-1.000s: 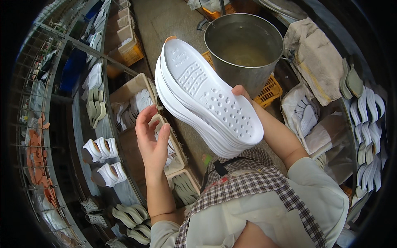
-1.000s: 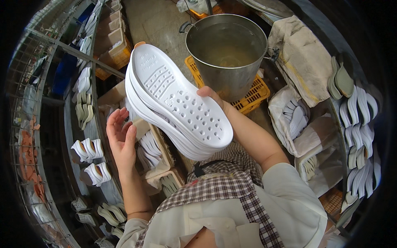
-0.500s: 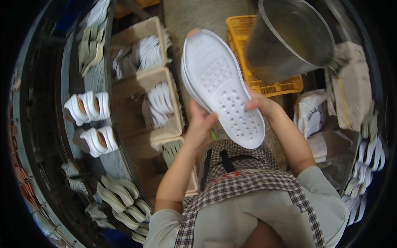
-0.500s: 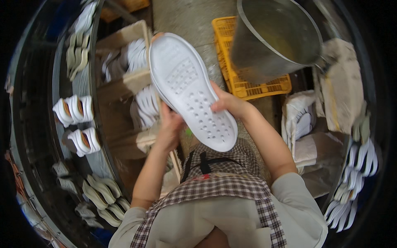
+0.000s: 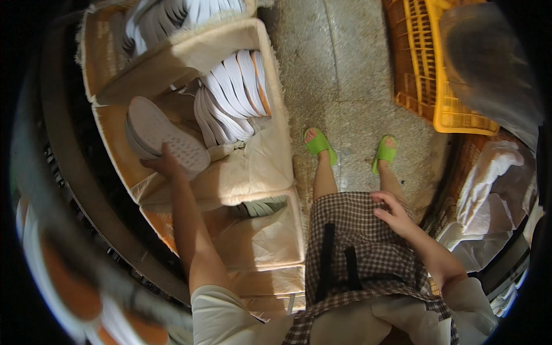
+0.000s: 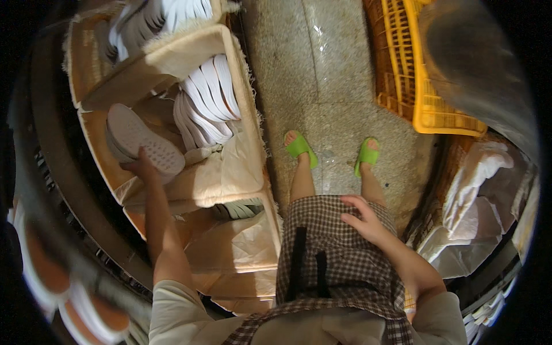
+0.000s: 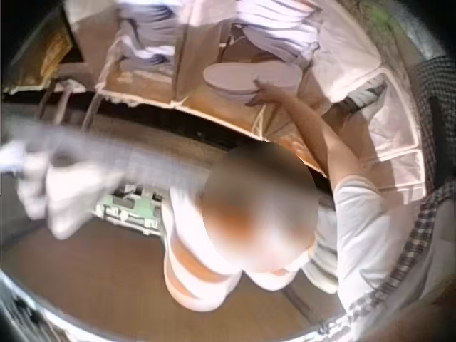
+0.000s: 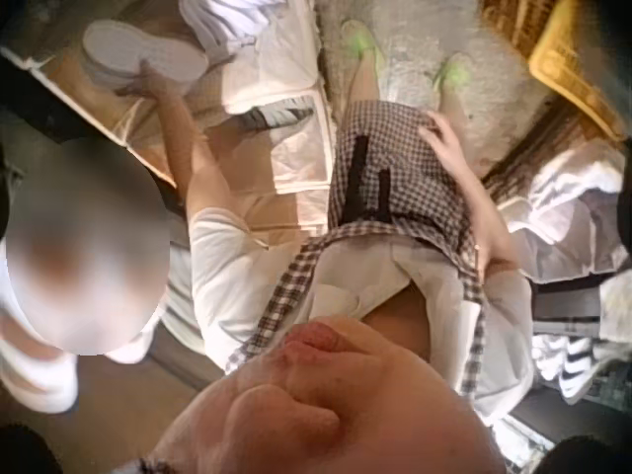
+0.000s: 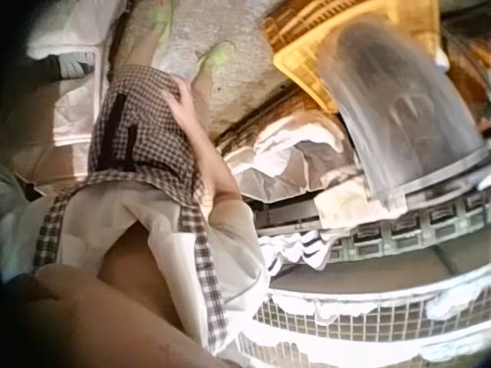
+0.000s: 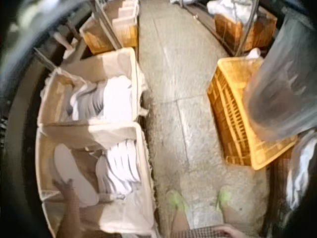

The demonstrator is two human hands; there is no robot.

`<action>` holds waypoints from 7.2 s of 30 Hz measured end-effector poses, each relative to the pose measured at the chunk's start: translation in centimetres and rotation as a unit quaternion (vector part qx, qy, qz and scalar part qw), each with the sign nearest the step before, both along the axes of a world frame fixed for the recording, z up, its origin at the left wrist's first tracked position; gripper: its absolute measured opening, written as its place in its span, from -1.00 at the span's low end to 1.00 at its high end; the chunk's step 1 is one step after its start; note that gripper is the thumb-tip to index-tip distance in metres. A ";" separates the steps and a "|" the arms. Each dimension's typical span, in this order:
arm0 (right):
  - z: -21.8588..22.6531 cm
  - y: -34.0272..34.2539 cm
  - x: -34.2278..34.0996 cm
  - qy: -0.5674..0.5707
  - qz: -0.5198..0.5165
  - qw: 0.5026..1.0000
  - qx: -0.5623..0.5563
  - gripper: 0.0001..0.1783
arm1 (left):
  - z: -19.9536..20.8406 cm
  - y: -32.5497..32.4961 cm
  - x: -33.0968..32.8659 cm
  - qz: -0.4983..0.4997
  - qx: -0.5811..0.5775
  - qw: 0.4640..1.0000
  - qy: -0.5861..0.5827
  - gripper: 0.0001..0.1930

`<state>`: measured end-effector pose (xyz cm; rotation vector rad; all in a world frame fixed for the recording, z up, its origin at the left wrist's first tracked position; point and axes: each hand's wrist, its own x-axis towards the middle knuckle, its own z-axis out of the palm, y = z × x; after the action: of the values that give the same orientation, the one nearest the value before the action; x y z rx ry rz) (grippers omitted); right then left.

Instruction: The person scrubs the soles of white and green slippers with a brush, then rinses them in a metal bucket. They repeatedly pick up slippers from bins, inspect the soles, and place them back into the bins.

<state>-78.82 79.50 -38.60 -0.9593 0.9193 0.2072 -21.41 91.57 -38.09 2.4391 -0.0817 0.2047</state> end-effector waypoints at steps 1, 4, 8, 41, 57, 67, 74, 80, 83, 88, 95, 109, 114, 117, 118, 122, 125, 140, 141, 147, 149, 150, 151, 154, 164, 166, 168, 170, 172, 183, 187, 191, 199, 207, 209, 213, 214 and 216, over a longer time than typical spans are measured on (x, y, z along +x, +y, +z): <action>-1.6 0.9 -1.1 0.035 0.009 0.999 0.018 -0.50 | -0.9 1.2 2.8 -0.023 0.139 0.990 -0.030 -0.13; -6.5 3.4 -2.5 0.160 0.001 0.984 0.073 -0.57 | -6.6 3.6 8.1 -0.027 0.436 0.896 -0.078 -0.14; -10.5 5.4 -2.0 0.153 -0.016 0.984 0.088 -0.66 | -17.1 5.0 10.6 -0.100 0.533 0.840 -0.001 -0.07; 6.5 1.9 -1.4 -0.009 0.178 0.960 -0.215 -0.66 | 27.1 4.3 -37.2 -0.560 -0.082 0.810 0.155 -0.85; 11.2 1.6 0.1 0.054 0.274 0.892 -0.355 -0.67 | 45.5 29.2 -2.6 0.045 -0.452 0.889 0.067 -0.60; 14.7 14.0 -0.7 0.190 0.309 0.872 -0.329 -0.54 | 35.6 32.4 15.1 0.169 -0.497 0.809 0.264 -0.39; 16.5 18.0 -0.8 0.190 0.327 0.877 -0.295 -0.54 | 33.3 33.4 19.0 0.216 -0.482 0.817 0.232 -0.46; 17.2 17.2 -2.1 0.207 0.320 0.866 -0.324 -0.55 | 35.8 34.5 19.9 0.117 -0.711 0.677 0.150 -0.55; 17.1 16.4 -2.7 0.174 0.329 0.858 -0.354 -0.58 | 40.2 34.7 16.0 0.093 -0.741 0.622 0.235 -0.58; 19.0 15.0 -2.2 0.065 0.301 0.844 -0.439 -0.60 | 48.4 33.1 -2.0 -0.017 -0.711 0.597 0.372 -0.64; 28.6 16.4 0.2 -0.305 0.012 0.842 -0.445 -0.53 | 53.4 30.6 -30.3 -0.182 -0.610 0.592 0.495 -0.61; 35.7 23.1 -12.2 -0.450 -0.172 0.844 0.236 -0.21 | 40.8 26.0 -57.1 -0.421 -0.245 0.678 0.550 -0.17; 37.3 25.2 -13.4 -0.344 -0.168 0.894 0.233 -0.25 | 40.2 21.3 -55.2 -0.377 -0.381 0.721 0.440 -0.45; 37.7 26.3 -13.4 -0.295 -0.169 0.906 0.253 -0.21 | 38.8 21.7 -55.5 -0.274 -0.383 0.676 0.567 -0.64; 37.6 26.5 -13.3 -0.283 -0.160 0.903 0.281 -0.19 | 38.2 22.5 -55.9 -0.250 -0.428 0.616 0.613 -0.64; 36.4 27.3 -13.2 -0.185 -0.112 0.914 0.344 -0.06 | 34.6 24.0 -55.8 -0.246 -0.459 0.538 0.663 -0.63; 35.3 28.3 -13.0 -0.177 -0.111 0.894 0.396 -0.05 | 32.3 25.1 -55.3 -0.241 -0.478 0.480 0.695 -0.62; 34.5 29.2 -12.4 -0.124 -0.127 0.895 0.410 -0.06 | 31.9 27.1 -54.5 -0.210 -0.483 0.466 0.711 -0.59; 34.4 29.2 -12.4 -0.128 -0.125 0.894 0.410 -0.05 | 31.9 27.3 -54.6 -0.234 -0.495 0.457 0.701 -0.60; 33.7 28.6 -12.3 -0.163 -0.146 0.909 0.356 -0.25 | 31.9 27.7 -54.3 -0.250 -0.414 0.628 0.609 -0.45; 33.5 28.3 -12.1 -0.233 -0.122 0.930 0.255 -0.30 | 31.8 27.4 -53.9 -0.272 -0.392 0.690 0.544 -0.43; 33.5 28.2 -12.0 -0.245 -0.095 0.946 0.190 -0.26 | 32.0 27.3 -53.7 -0.301 -0.395 0.705 0.506 -0.46; 33.5 27.9 -12.0 -0.283 -0.094 0.943 0.149 -0.29 | 32.2 27.1 -53.4 -0.322 -0.424 0.686 0.495 -0.50; 33.8 27.0 -12.0 -0.322 -0.098 0.941 0.040 -0.33 | 33.4 26.9 -52.9 -0.353 -0.444 0.660 0.493 -0.48; 35.3 25.1 -12.6 -0.334 -0.028 0.920 -0.200 -0.28 | 35.7 26.4 -53.5 -0.379 -0.514 0.616 0.461 -0.57; 35.5 24.9 -12.8 -0.333 -0.017 0.915 -0.228 -0.29 | 35.4 26.4 -53.4 -0.369 -0.521 0.622 0.454 -0.56; 35.7 24.8 -13.0 -0.336 -0.002 0.907 -0.254 -0.30 | 35.3 26.3 -53.2 -0.376 -0.525 0.606 0.464 -0.55; 35.9 24.7 -13.1 -0.326 0.009 0.901 -0.286 -0.31 | 35.2 26.3 -53.2 -0.375 -0.529 0.597 0.473 -0.55; 35.9 24.6 -13.1 -0.325 0.011 0.896 -0.303 -0.30 | 35.2 26.4 -53.3 -0.379 -0.540 0.580 0.478 -0.55; 36.4 23.5 -13.0 -0.350 0.027 0.833 -0.426 -0.32 | 34.9 27.0 -53.7 -0.339 -0.530 0.605 0.489 -0.51; 36.4 21.1 -12.9 -0.371 0.105 0.728 -0.567 -0.45 | 37.4 28.5 -55.8 -0.263 -0.474 0.575 0.612 -0.41; 35.9 20.9 -13.4 -0.433 0.094 0.847 -0.295 -0.67 | 38.4 29.7 -56.8 -0.242 -0.537 0.608 0.532 -0.48; 34.3 25.3 -14.1 -0.428 -0.081 0.900 -0.026 -0.57 | 33.7 29.5 -54.1 -0.275 -0.521 0.612 0.527 -0.54; 35.5 25.8 -13.9 -0.380 -0.058 0.922 -0.038 -0.32 | 33.5 29.3 -54.6 -0.285 -0.534 0.605 0.517 -0.48; 36.4 26.4 -13.6 -0.432 -0.069 0.894 -0.095 -0.28 | 33.1 29.6 -54.7 -0.283 -0.554 0.554 0.554 -0.42; 37.6 26.3 -14.2 -0.502 -0.195 0.818 0.202 -0.29 | 32.7 29.8 -54.2 -0.429 -0.655 0.405 0.472 -0.28; 37.6 25.8 -14.4 -0.501 -0.193 0.805 0.254 -0.30 | 32.9 29.5 -53.7 -0.416 -0.682 0.309 0.516 -0.25; 37.5 24.9 -14.9 -0.484 -0.204 0.791 0.313 -0.31 | 33.6 28.8 -53.1 -0.419 -0.693 0.216 0.545 -0.24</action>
<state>-93.70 104.42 -1.05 -0.1344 0.0373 -0.3329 -74.52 120.37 -4.51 -0.0062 -0.3466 -1.3295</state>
